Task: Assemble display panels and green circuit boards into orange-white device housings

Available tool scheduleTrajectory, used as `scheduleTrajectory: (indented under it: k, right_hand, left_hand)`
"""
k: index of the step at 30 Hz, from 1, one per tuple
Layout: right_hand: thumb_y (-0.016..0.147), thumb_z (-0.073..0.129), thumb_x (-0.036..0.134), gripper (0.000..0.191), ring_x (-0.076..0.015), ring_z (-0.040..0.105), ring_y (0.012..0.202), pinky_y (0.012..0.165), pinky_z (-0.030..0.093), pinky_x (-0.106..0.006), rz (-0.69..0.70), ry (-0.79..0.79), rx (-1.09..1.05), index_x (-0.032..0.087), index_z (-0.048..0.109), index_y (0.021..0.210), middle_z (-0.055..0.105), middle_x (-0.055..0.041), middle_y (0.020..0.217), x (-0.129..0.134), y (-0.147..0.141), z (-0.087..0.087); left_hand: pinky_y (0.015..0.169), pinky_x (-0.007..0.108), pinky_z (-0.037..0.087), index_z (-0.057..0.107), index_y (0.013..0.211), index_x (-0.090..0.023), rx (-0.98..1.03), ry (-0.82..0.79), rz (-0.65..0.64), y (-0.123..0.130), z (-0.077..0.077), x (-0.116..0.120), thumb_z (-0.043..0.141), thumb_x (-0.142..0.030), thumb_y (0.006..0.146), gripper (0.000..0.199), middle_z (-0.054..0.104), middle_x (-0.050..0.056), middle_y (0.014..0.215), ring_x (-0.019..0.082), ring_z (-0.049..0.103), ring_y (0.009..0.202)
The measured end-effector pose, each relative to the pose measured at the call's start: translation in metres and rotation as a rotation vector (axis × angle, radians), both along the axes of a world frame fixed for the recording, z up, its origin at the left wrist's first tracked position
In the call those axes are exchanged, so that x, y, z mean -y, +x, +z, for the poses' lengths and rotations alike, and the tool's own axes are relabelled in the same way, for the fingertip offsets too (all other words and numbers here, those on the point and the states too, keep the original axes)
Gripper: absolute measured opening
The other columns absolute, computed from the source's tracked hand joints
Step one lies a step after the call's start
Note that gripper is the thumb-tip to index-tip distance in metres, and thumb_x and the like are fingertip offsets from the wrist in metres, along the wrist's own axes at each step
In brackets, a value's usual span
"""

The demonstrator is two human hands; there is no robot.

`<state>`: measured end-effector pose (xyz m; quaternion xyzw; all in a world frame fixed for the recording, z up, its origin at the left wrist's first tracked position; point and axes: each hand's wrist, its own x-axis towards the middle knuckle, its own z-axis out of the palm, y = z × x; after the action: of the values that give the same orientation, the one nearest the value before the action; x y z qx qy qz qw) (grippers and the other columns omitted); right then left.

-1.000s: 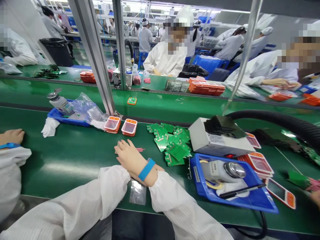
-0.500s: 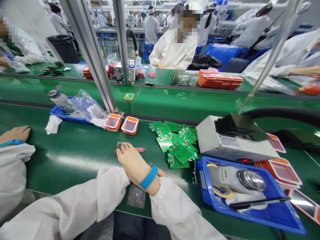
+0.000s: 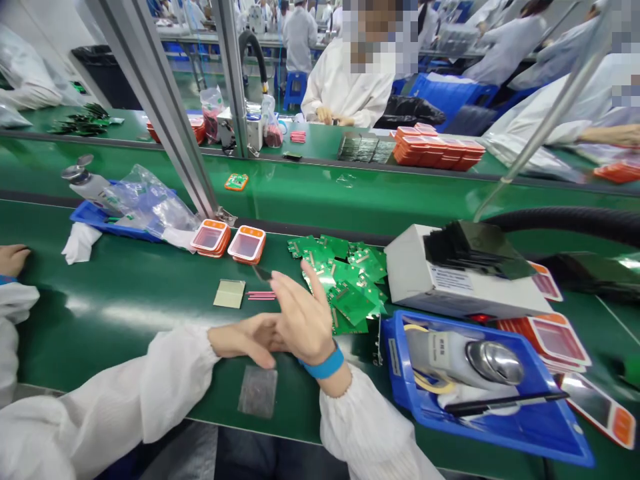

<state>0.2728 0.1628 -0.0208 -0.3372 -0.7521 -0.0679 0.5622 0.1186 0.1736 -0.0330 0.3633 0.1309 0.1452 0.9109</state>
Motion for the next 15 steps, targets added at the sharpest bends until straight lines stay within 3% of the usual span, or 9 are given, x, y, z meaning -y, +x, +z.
scheduleTrajectory:
  k: [3,6,9,12,15]
  right_hand:
    - [0.09,0.044,0.003,0.046,-0.0251,0.068,0.106,0.103,0.046,-0.06,-0.038,0.036,0.119,0.016,0.048,0.134,0.069,-0.015,0.115,0.011,0.015,-0.008]
    - [0.088,0.045,0.002,0.031,-0.0276,0.062,0.115,0.098,0.053,-0.049,0.064,0.034,0.272,0.006,0.059,0.115,0.071,-0.0217,0.106,0.02,0.009,-0.004]
    - [0.085,0.049,0.003,0.024,-0.0308,0.06,0.117,0.093,0.055,-0.046,0.118,0.038,0.313,0.004,0.061,0.105,0.071,-0.0239,0.103,0.023,-0.002,0.002]
    - [0.079,0.06,0.008,0.031,-0.028,0.069,0.103,0.097,0.05,-0.051,0.099,-0.02,0.181,0.01,0.058,0.11,0.075,-0.0164,0.096,0.023,-0.006,0.004]
    - [0.077,0.062,0.022,0.036,-0.0288,0.071,0.09,0.098,0.044,-0.06,0.13,-0.232,-0.134,0.02,0.059,0.113,0.075,-0.0088,0.091,0.021,-0.004,0.005]
  left_hand:
    - [0.113,0.042,0.026,0.059,0.126,-0.022,0.095,-0.122,0.072,-0.012,0.005,-0.005,0.076,-0.041,0.073,0.059,0.062,0.009,0.128,0.023,0.053,0.124]
    - [0.11,0.036,0.032,0.062,0.123,-0.021,0.116,-0.151,0.214,-0.023,0.016,-0.006,0.063,-0.05,0.083,0.049,0.06,0.009,0.131,0.021,0.049,0.128]
    - [0.103,0.032,0.038,0.064,0.12,-0.021,0.07,-0.152,0.27,-0.026,0.021,-0.005,0.068,-0.046,0.08,0.048,0.06,0.009,0.13,0.021,0.052,0.125]
    - [0.1,0.031,0.041,0.065,0.118,-0.022,0.029,-0.144,0.284,-0.025,0.019,-0.004,0.078,-0.037,0.073,0.049,0.065,0.008,0.123,0.02,0.058,0.116]
    - [0.095,0.029,0.045,0.067,0.112,-0.026,0.003,-0.145,0.348,-0.024,0.016,-0.004,0.083,-0.026,0.067,0.048,0.069,0.003,0.116,0.017,0.064,0.105]
